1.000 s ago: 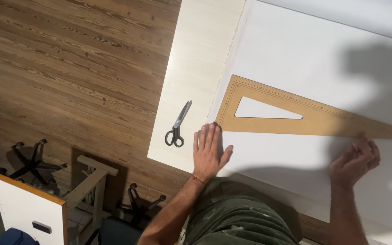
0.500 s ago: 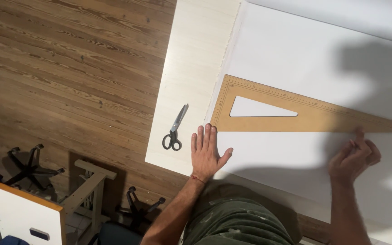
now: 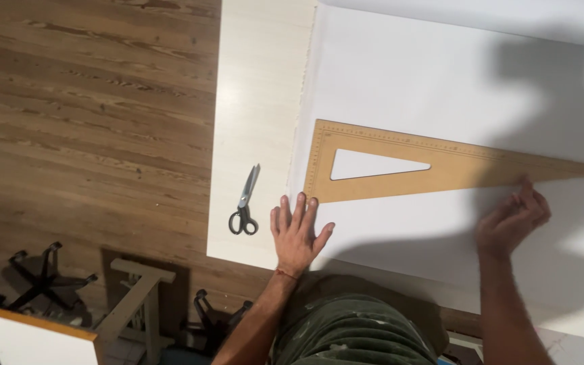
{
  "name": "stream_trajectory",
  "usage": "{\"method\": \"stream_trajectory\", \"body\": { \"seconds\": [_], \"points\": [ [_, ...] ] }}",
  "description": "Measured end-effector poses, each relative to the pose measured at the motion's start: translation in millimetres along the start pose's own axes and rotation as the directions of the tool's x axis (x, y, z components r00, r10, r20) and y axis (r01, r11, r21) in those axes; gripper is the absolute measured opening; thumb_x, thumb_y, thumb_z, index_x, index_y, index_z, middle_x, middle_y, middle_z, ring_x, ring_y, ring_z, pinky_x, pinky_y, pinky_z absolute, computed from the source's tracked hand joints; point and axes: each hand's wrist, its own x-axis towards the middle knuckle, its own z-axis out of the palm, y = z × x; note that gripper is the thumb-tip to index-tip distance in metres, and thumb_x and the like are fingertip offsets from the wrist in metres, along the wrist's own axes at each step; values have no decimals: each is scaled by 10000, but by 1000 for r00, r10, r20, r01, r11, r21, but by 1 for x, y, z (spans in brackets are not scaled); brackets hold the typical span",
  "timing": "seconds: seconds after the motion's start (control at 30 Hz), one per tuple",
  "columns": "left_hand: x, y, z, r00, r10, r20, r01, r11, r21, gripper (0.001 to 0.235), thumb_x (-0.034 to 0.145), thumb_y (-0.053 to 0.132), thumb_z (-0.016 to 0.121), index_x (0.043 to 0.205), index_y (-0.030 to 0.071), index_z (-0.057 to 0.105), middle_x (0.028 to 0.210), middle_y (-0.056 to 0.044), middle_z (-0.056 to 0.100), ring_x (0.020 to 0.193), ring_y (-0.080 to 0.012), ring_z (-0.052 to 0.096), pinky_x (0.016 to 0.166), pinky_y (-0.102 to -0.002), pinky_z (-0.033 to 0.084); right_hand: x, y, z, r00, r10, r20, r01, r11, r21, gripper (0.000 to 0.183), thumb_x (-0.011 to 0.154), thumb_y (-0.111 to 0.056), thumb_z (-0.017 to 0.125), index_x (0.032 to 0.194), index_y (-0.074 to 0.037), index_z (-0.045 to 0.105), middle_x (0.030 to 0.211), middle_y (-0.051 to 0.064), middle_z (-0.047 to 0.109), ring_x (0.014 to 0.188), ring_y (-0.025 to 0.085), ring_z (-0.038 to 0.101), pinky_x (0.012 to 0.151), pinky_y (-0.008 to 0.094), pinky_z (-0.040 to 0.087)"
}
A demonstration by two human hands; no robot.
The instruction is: Measuring and cutting a piece of white material from a roll using a triangle ruler and scissors
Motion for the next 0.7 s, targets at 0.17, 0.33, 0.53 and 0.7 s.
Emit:
{"method": "stream_trajectory", "body": {
  "seconds": [0.17,0.33,0.53,0.7],
  "points": [
    [-2,4,3,999,-46,2,46,996,71,770,1005,706,520,1598,229,401,1670,-18,331,1559,-317,290,1269,-509,164,8,-11,-3,991,-130,23,131,987,-91,290,1106,123,419,1371,218,491,1392,355,620,1201,410,421,901,447,514],
    [2,4,-2,998,-60,-6,60,998,17,795,1013,692,508,1621,208,343,1686,-47,300,1580,-314,252,1290,-513,156,7,-11,-4,988,-140,61,146,983,-107,348,1055,144,430,1389,213,500,1347,320,658,1238,377,389,898,394,491],
    [1,3,1,999,-26,25,26,1000,-1,898,1007,716,517,1656,166,230,1725,-52,172,1611,-312,123,1314,-526,116,4,-3,-1,991,-132,-11,130,984,-119,272,1148,38,437,1324,213,549,1329,339,623,1194,416,444,887,447,494],
    [3,6,-2,999,-51,-7,51,998,-19,810,986,655,588,1582,135,411,1668,-97,324,1574,-346,237,1284,-554,189,3,0,0,998,-64,-17,63,996,-57,314,1136,20,461,1400,174,534,1249,325,477,1234,383,424,943,433,528]
  ]
}}
